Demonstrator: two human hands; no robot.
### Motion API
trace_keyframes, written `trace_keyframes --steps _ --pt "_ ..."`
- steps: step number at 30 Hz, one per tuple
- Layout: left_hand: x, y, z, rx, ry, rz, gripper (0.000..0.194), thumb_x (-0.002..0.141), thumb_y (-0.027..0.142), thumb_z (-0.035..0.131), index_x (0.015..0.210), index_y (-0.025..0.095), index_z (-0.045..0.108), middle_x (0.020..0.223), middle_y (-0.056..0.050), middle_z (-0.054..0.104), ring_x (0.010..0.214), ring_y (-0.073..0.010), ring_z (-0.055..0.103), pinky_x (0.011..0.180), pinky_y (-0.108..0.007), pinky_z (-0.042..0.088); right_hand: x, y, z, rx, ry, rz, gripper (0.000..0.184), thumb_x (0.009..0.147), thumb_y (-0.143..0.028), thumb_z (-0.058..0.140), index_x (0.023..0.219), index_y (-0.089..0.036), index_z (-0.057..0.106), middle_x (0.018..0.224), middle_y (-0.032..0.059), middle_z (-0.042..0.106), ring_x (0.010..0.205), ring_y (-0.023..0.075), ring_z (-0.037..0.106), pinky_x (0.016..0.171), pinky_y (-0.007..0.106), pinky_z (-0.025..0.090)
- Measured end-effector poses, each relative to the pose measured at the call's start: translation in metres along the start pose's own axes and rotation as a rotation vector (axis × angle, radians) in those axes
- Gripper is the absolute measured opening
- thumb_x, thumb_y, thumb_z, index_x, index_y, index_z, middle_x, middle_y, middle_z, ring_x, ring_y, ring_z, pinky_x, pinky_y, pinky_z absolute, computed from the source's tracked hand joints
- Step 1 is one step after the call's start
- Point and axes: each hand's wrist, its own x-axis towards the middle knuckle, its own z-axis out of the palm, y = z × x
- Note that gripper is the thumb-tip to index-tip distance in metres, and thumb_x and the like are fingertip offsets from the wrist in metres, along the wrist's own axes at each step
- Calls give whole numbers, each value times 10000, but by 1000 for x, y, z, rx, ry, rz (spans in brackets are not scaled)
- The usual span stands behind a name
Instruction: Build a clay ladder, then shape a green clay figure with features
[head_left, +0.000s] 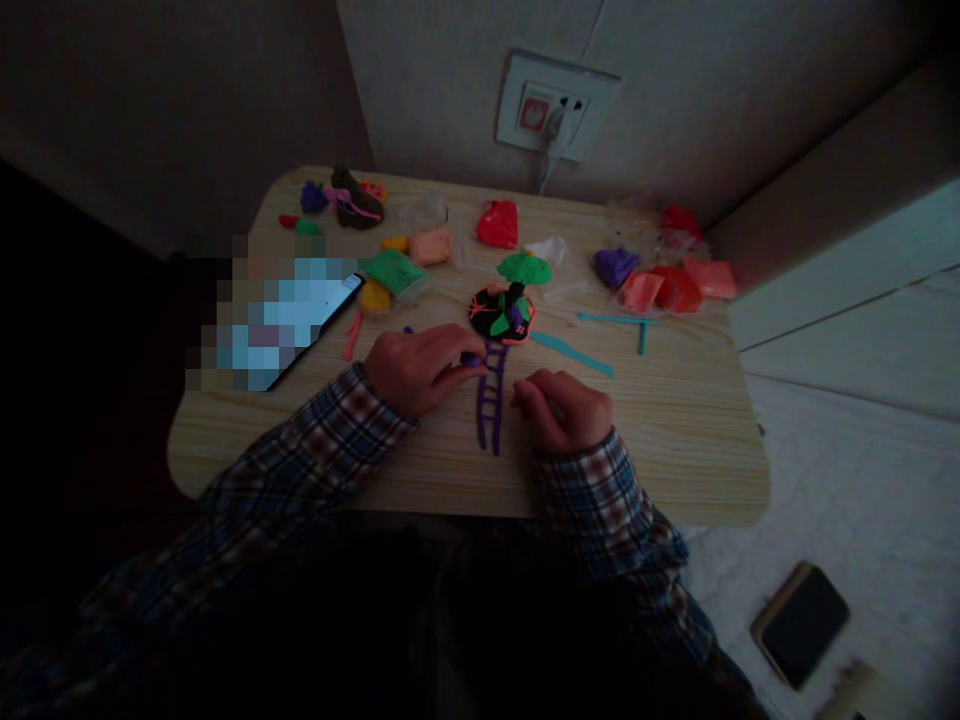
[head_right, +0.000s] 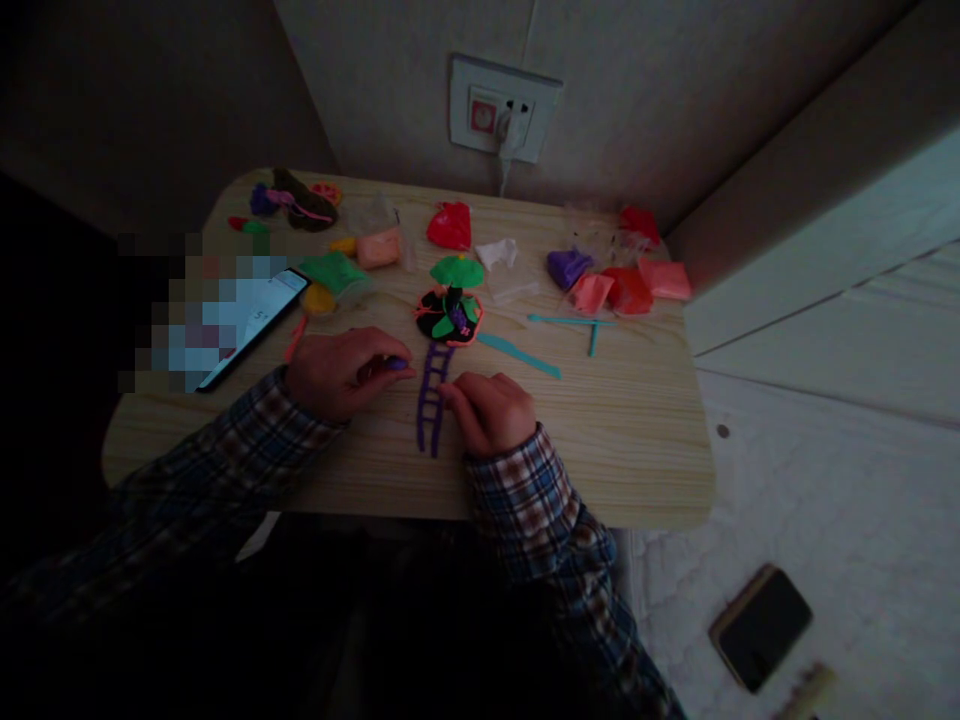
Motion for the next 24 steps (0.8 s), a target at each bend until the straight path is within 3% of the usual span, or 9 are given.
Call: trace_keyframes --steps 6,13,24 --pt "0 -1 0 -9 10 2 188 891 325 544 817 153 565 695 2 669 552 -88 582 457 -201 384 1 2 3 55 32 -5 215 883 -208 465 889 -173 677 695 10 670 571 118 577 594 253 450" --pt "1 0 0 -3 6 7 196 904 335 510 812 171 565 675 13 664 518 -103 573 458 -221 393 1 0 1 -9 -8 -23 355 907 -267 441 605 -184 609 545 6 591 536 120 540 560 250 411" --pt "1 0 1 17 27 20 214 903 338 518 817 150 578 683 6 675 510 -98 575 444 -226 379 1 1 3 24 34 29 222 881 -239 466 790 -173 656 620 10 649 542 123 566 573 261 447"
